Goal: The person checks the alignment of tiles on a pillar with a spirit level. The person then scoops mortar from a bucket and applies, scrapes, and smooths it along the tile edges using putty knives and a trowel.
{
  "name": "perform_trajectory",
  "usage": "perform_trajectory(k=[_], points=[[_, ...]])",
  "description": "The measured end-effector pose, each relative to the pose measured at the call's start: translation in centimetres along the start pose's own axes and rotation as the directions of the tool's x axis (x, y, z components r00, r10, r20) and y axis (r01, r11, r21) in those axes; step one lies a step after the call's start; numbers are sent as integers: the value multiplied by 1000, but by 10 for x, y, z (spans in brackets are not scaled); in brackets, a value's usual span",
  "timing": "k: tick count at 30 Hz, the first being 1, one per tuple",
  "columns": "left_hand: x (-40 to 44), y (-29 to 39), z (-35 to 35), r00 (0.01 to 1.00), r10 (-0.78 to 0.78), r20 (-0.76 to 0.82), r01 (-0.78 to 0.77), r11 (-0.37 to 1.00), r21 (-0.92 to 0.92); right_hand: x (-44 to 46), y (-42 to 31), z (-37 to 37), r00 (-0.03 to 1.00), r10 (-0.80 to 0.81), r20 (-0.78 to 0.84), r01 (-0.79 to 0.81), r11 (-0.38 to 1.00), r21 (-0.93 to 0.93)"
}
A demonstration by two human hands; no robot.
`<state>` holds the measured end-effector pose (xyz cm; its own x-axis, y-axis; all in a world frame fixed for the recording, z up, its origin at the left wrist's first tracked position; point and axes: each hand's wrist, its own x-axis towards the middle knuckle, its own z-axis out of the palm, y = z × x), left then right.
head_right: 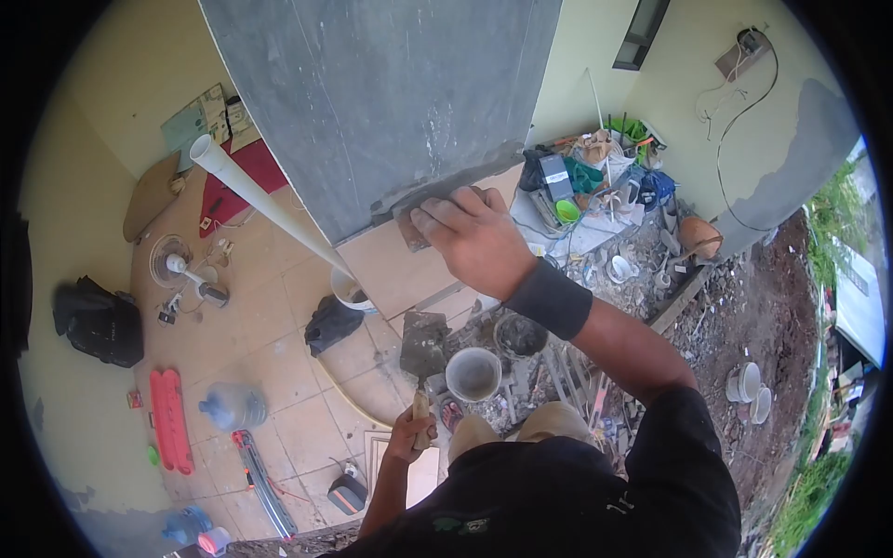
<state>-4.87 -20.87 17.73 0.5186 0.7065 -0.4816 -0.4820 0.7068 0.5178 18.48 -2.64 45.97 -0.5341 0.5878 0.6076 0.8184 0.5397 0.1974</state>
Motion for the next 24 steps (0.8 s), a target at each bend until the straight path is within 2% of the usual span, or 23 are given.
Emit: perform_trajectory(k=[4,6,10,15,18,19,21,24], points=[[-2,0,0,1000,-5,-22,5,1000,6,-6,-12,15,1000,-13,12,13,999,-30],[-1,-4,-2,1000,-11,-25,11,1000,13,-9,-15,28,995,-97,-37,94,992,-83],[-1,-6,-4,999,-40,-26,40,999,14,-5,-14,38,994,-104,-30,99,986,-137],[-1,-8,-8,997,-77,-27,78,997,30,-10,7,38,983,-172,65,182,961,-210],[1,-7,-9,994,-109,-2,109,994,-18,-9,31,28,974,-219,48,224,934,-278],[2,-8,-11,994,-111,-2,111,994,-16,-12,37,25,976,-213,52,219,935,-281],[4,-8,-12,993,-115,4,115,993,-8,-17,50,18,973,-142,183,189,944,-271],[6,-7,-12,993,-122,-7,122,993,-6,-29,74,13,973,-117,198,177,931,-318]])
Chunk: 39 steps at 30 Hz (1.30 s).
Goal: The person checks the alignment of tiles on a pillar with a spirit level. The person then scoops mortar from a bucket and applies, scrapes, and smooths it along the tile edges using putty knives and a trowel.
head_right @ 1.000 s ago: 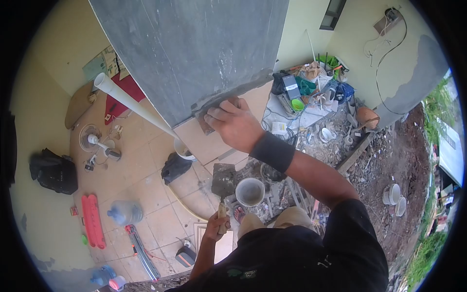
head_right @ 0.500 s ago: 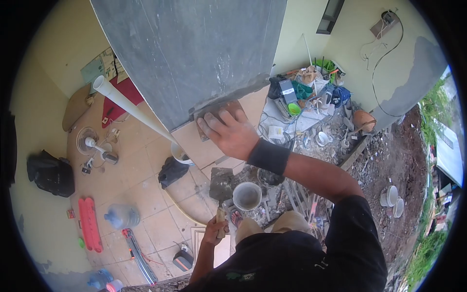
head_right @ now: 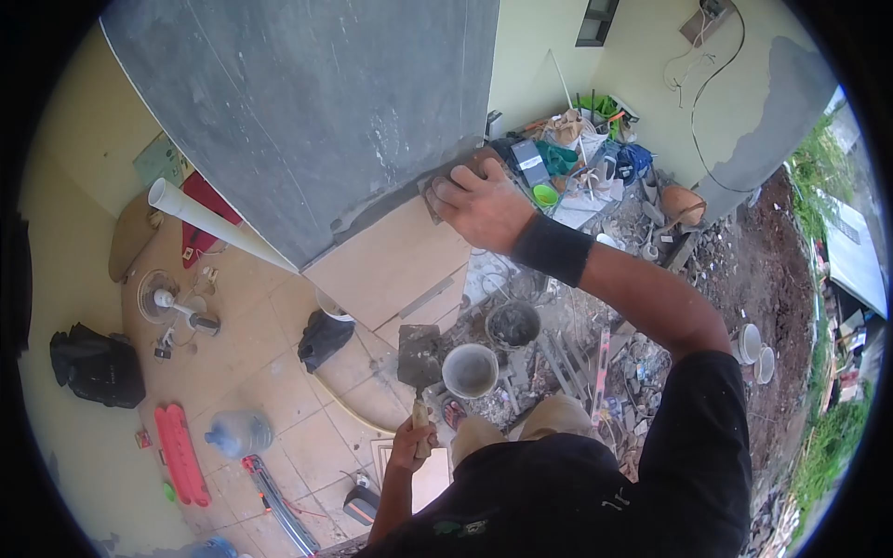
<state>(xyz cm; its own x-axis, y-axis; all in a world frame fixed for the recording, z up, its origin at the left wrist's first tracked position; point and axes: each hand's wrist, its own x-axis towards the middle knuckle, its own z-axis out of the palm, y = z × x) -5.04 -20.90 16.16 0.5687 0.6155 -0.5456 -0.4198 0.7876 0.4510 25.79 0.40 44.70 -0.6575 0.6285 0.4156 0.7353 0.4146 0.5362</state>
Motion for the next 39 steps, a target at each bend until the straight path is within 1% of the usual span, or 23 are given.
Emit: perform_trajectory(k=[1,3,5,6,7,8,9,10,11,13,17,19,20,22,23,25,28,29,31,32,36,37,39], points=[[1,0,-1,1000,1,4,-1,1000,0,-5,8,1,1000,11,27,-11,1000,-13],[2,1,1,1000,1,11,-2,1000,4,-12,19,5,999,35,20,-35,999,-31],[2,5,6,1000,24,9,-24,1000,2,-18,27,5,993,116,-12,-116,991,-68],[3,7,6,1000,23,19,-23,1000,9,-20,28,-2,978,205,48,-203,978,-52],[3,7,5,999,21,28,-21,1000,-5,-23,26,-6,976,210,49,-207,976,-62],[4,8,4,999,22,39,-21,1000,-22,-25,26,-9,924,377,62,-376,926,-29],[7,8,4,999,21,49,-20,1000,-19,-25,25,-13,843,532,79,-534,845,2],[8,9,3,999,14,44,-13,1000,-19,-24,24,-18,811,583,52,-586,807,79],[10,8,2,999,9,38,-8,1000,-19,-22,24,-18,810,584,50,-586,807,73],[12,10,2,999,4,41,-4,1000,-11,-16,24,-14,728,672,135,-685,713,147],[12,12,3,999,9,41,-8,1000,-14,2,29,-8,748,657,91,-662,728,181],[12,10,1,999,9,45,-9,1000,-13,11,27,-3,739,660,135,-673,733,96],[12,10,0,998,13,54,-12,1000,-7,15,24,-1,740,658,138,-672,734,97],[12,10,0,998,21,58,-20,1000,-14,27,18,-4,720,650,243,-684,723,95],[10,9,-1,998,27,60,-26,1000,-18,31,13,-7,722,646,249,-682,724,98],[7,8,0,997,46,62,-45,999,-24,42,-1,-14,776,588,227,-625,766,151],[3,9,2,996,57,61,-56,998,-18,59,-23,-19,818,531,223,-571,797,196],[2,10,2,997,54,59,-54,999,-9,64,-31,-20,817,530,227,-572,796,200],[3,10,1,996,56,69,-55,998,-12,75,-45,-26,849,491,195,-527,809,260],[3,10,1,995,59,84,-58,998,-14,81,-54,-31,855,478,200,-518,803,294],[9,15,9,996,60,72,-60,998,-4,100,-96,-46,898,430,98,-428,797,426],[9,17,11,998,32,50,-33,999,16,104,-104,-52,886,453,95,-448,789,421],[14,21,14,999,10,37,-12,999,46,111,-109,-61,884,442,152,-453,734,505]])
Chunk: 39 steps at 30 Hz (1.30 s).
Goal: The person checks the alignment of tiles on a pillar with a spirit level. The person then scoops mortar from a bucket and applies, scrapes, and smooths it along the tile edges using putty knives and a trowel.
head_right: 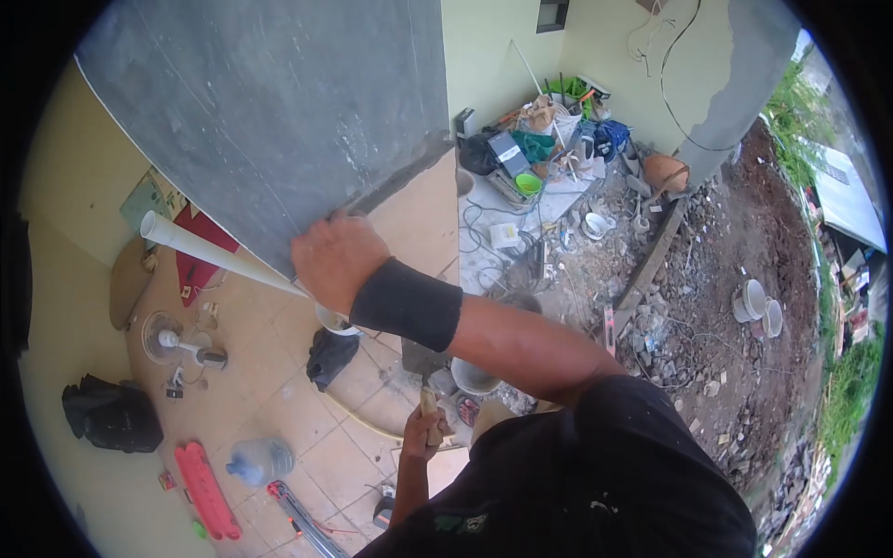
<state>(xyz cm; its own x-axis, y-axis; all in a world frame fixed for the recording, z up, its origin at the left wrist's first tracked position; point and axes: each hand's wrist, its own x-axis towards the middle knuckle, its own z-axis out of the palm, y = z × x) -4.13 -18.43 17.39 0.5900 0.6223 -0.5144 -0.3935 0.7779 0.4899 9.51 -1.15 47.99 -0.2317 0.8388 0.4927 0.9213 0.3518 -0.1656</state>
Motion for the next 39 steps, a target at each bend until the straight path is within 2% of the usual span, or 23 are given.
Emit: perform_trajectory(k=[3,5,8,12,15,23,25,28,30,32,34,36,39], points=[[3,2,-1,1000,-5,14,5,1000,-10,-9,21,-13,997,24,-77,-24,1000,2],[3,2,-4,999,3,47,-5,999,37,-11,63,-27,983,162,-85,-167,984,-57],[-1,2,1,1000,5,8,-5,1000,4,-12,128,-43,944,297,-143,-324,915,-240],[0,0,-4,1000,5,2,-5,1000,-3,-10,150,-48,954,267,-134,-296,901,-317],[-3,-2,-8,1000,-9,4,10,999,-51,-12,139,-40,965,240,-111,-263,904,-337],[-8,-3,-4,998,50,27,-49,998,-32,-17,115,-17,971,223,-80,-237,899,-369],[-7,-5,-4,998,56,21,-55,998,-43,-24,95,-9,997,4,-81,-26,962,-270],[-5,-7,-5,998,67,11,-67,998,-22,-33,83,-29,996,10,-85,-24,986,-167],[-6,-9,-6,997,78,10,-78,997,6,-39,98,-41,996,38,-83,-53,982,-182],[-6,-13,-7,997,74,4,-74,997,-36,-43,127,-38,974,-28,-224,-3,990,-140],[-9,-11,-1,997,70,-8,-71,997,-30,-47,145,-26,979,-87,-186,58,986,-158],[-10,-12,2,997,69,-20,-69,997,-18,-47,155,-10,913,-293,-283,237,947,-216],[-10,-16,1,997,66,-34,-66,998,13,-47,159,16,902,-328,-281,256,930,-263]])
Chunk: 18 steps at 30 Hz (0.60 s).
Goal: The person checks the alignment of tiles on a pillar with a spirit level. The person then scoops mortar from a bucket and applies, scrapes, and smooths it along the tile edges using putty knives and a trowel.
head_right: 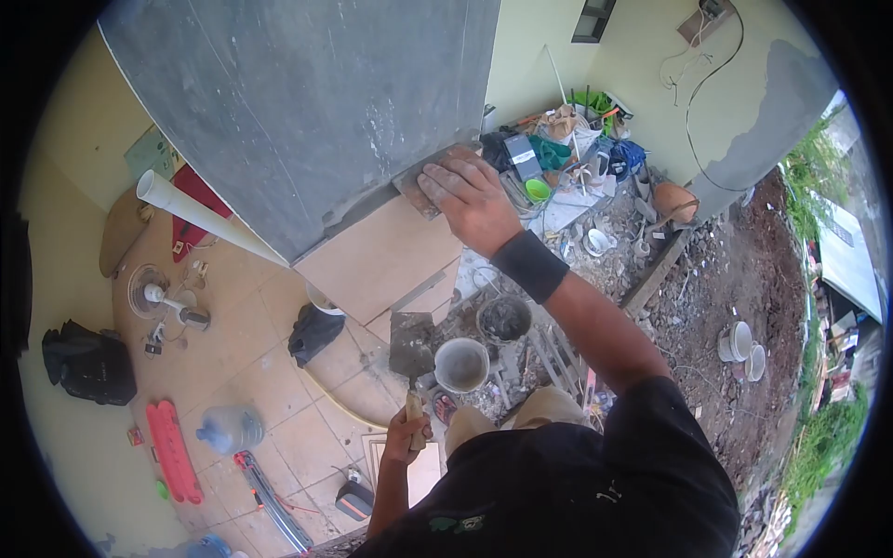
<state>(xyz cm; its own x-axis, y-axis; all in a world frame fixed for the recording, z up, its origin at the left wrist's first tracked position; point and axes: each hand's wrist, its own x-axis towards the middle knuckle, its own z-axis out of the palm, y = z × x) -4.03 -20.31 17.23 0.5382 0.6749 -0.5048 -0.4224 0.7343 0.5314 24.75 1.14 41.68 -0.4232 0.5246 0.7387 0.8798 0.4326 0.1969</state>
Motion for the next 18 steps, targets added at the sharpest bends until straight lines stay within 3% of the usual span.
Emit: perform_trajectory(k=[5,7,13,18], points=[[-1,-4,5,999,-14,-41,14,1000,4,-4,-12,-4,995,70,70,-73,997,31],[2,-8,3,999,-15,-31,15,1000,-4,0,-7,-15,982,79,170,-92,993,68],[3,-4,13,1000,-2,-22,1,1000,-25,0,3,-8,997,83,10,-83,997,-4],[6,-3,19,999,-19,-26,18,1000,-24,-5,4,2,996,31,88,-33,999,20]])
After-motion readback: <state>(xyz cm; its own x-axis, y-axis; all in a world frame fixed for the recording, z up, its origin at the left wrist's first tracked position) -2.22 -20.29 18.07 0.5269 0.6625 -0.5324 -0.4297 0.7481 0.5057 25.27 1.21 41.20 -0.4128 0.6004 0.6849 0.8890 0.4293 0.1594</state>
